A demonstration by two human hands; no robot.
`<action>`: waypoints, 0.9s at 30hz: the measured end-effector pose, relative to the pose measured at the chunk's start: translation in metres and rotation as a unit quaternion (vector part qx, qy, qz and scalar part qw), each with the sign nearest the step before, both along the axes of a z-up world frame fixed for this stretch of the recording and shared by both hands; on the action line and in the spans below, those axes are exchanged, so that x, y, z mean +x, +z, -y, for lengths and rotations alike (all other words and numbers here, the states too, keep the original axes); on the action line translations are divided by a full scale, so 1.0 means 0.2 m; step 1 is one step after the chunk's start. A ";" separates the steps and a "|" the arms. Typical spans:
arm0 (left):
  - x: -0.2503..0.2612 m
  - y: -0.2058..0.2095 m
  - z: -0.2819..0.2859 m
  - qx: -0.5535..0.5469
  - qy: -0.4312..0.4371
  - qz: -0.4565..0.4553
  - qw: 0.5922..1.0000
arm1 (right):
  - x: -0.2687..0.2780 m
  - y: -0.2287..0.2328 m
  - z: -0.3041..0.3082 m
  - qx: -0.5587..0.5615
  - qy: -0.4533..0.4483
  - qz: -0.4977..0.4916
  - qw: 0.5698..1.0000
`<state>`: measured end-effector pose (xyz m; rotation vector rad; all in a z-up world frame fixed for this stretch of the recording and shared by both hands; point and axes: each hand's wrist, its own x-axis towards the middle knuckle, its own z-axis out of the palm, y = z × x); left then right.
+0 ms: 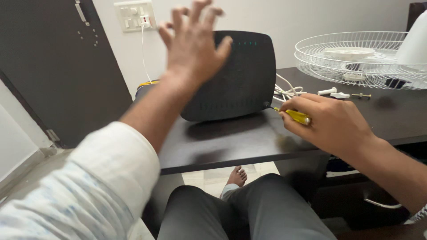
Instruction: The person uses a screwdriver to remove screws from a fan base and then from the back of a black router-like device. They handle small screws and white plastic parts on a table.
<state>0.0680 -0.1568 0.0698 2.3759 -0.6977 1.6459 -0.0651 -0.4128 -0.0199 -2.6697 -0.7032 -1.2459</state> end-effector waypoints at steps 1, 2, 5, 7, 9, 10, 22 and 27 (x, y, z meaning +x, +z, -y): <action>0.02 0.05 -0.04 0.003 0.013 -0.027 1.000 | -0.01 0.00 -0.01 0.011 -0.008 -0.008 1.000; 0.03 0.11 -0.07 0.005 0.027 -0.051 0.998 | -0.02 0.01 -0.01 0.022 -0.016 -0.014 1.000; 0.03 0.16 -0.11 -0.022 0.036 -0.202 0.979 | -0.04 0.05 -0.03 0.065 -0.060 -0.084 0.993; 0.02 0.14 -0.13 -0.035 0.040 -0.252 0.966 | -0.05 0.07 -0.05 0.078 -0.146 -0.166 0.972; 0.02 0.11 -0.12 -0.031 0.050 -0.226 0.972 | -0.05 0.07 -0.05 0.096 -0.180 -0.203 0.958; 0.03 0.10 -0.13 -0.033 0.043 -0.206 0.977 | -0.05 0.06 -0.04 0.104 -0.171 -0.200 0.959; 0.06 0.07 -0.13 -0.035 0.017 -0.143 0.989 | 0.02 0.00 0.02 0.237 -0.017 -0.150 0.960; 0.06 0.06 -0.11 -0.040 0.026 -0.178 0.983 | 0.00 0.00 0.01 0.237 -0.032 -0.150 0.959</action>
